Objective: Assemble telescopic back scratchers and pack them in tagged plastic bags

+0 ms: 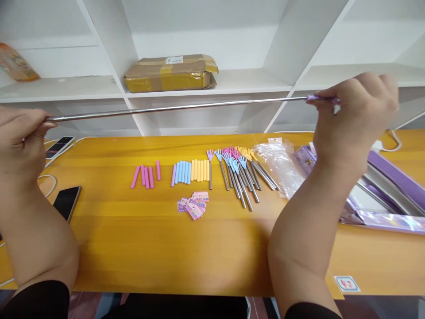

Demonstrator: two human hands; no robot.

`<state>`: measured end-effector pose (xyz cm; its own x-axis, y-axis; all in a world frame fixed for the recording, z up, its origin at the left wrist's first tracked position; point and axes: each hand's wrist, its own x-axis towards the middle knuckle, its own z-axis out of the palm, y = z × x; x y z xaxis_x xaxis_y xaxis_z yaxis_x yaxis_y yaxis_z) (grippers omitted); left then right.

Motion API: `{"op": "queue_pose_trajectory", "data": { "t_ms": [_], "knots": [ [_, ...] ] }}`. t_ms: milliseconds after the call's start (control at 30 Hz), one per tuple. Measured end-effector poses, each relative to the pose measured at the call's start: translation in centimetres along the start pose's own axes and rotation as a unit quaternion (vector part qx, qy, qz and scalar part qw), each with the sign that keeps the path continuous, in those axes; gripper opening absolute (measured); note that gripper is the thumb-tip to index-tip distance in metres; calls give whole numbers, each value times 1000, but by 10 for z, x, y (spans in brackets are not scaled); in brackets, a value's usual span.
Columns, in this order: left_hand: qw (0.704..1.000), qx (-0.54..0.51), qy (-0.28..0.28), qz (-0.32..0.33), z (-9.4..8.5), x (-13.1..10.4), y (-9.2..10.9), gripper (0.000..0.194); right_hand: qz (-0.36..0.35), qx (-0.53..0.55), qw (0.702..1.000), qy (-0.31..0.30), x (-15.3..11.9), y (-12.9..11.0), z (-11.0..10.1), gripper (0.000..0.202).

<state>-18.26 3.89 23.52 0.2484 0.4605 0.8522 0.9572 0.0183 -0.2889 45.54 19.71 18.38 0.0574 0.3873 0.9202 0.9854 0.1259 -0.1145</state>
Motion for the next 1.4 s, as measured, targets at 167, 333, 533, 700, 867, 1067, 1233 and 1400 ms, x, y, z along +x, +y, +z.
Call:
{"op": "queue_pose_trajectory", "data": {
  "t_ms": [167,333,533,700,867,1067,1233,1400],
  "knots": [
    [987,-48,32,152,12,-4,83,20,-186,140,970,72,-14,-104,4,22],
    [980,-102,-2,173,20,-17,168,21,-341,251,904,-53,-61,-238,-7,28],
    [975,-119,-76,174,7,-15,151,21,-371,264,889,-55,-64,-240,-13,27],
    [969,-138,-110,175,4,-16,151,24,-377,287,877,-78,-63,-236,-13,26],
    [965,-161,-113,176,4,-15,152,24,-390,283,875,-47,-65,-236,-14,23],
    [964,-159,-115,181,3,-14,152,24,-380,292,874,-86,-65,-235,-16,20],
    [961,-169,-121,180,4,-16,151,22,-370,296,874,-110,-66,-236,-17,23],
    [962,-167,-123,175,3,-16,152,24,-377,293,873,-100,-64,-235,-19,24]
  ]
}}
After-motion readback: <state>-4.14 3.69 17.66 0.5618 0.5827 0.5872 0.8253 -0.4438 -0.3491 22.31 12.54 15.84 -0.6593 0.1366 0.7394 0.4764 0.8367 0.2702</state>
